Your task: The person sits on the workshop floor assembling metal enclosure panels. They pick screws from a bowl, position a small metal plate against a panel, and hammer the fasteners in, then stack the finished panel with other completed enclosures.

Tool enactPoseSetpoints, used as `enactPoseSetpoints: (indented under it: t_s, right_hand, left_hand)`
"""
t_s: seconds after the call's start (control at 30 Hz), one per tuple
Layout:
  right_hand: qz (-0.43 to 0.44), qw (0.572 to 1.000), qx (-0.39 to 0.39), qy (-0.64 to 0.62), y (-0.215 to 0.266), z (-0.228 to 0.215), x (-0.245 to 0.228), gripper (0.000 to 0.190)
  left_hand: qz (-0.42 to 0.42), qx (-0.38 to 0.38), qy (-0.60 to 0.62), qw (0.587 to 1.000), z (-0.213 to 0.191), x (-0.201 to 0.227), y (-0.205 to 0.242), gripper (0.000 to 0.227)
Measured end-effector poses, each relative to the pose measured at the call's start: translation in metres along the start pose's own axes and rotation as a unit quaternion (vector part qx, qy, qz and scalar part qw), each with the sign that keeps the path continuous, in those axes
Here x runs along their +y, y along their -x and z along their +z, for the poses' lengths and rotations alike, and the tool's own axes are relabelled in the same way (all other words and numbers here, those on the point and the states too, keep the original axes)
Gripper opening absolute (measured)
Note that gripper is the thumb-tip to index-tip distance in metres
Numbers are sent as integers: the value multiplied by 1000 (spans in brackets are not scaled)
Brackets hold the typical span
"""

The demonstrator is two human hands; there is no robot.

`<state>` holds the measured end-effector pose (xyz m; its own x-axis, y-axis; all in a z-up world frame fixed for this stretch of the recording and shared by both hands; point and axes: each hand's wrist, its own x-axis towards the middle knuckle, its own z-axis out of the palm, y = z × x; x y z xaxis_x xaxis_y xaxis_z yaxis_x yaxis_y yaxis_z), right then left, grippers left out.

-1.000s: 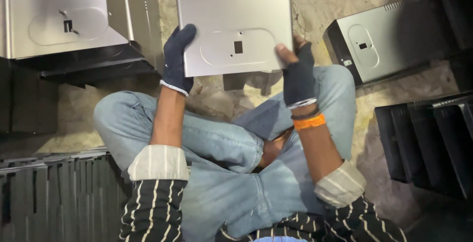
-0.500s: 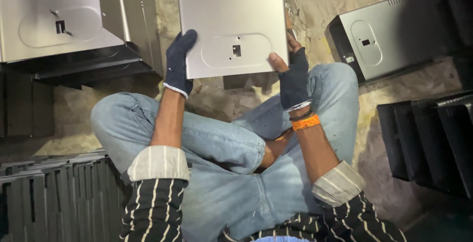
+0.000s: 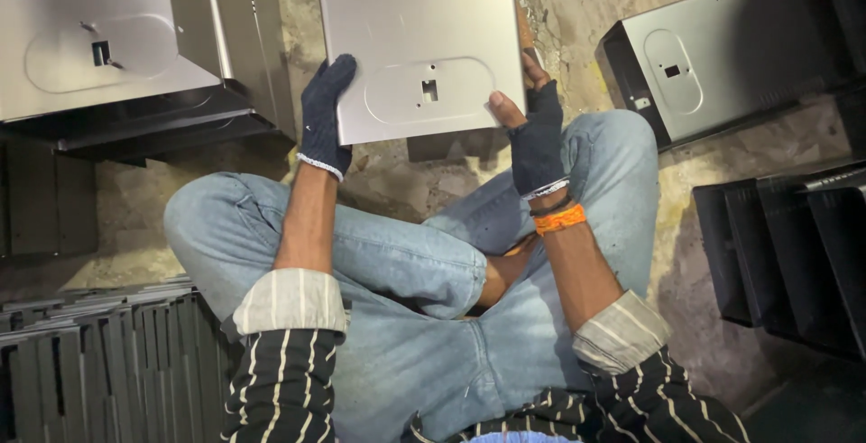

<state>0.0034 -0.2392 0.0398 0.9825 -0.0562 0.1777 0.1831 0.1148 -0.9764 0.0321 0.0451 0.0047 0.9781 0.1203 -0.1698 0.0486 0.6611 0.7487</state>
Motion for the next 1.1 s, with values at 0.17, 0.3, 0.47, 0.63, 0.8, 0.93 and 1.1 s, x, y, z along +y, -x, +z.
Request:
enactPoseSetpoints:
  t_s: [0.17,0.3,0.47,0.63,0.8,0.93,1.1]
  right_hand:
    - [5,1000,3,-5,0,1,-5,69]
    - [11,1000,3,-5,-2,-1,2,69]
    - [9,1000,-8,-4,-1,-2,2,66]
    - [22,1000,-14,-7,-3,1,-3,62]
    - [23,999,-14,-29,-13,-2,6,62]
    - [13,1000,-21,-15,-16,-1,2,60]
    - [23,998,-33,-49,-13,1,-4,59]
  left_hand:
    - [5,-6,8,1000,-1,-3,-3,33]
    - [1,-9,15,1000,5,0,2,36]
    - [28,15,0,999,-15,-15,-8,33]
    - [34,18,16,999,-20,-20,-9,32]
    - [16,10,41,999,-6,-10,-6,33]
    - [23,47,12,999,-14,-17,-18,33]
    - [24,37,9,999,-9,-13,-14,29]
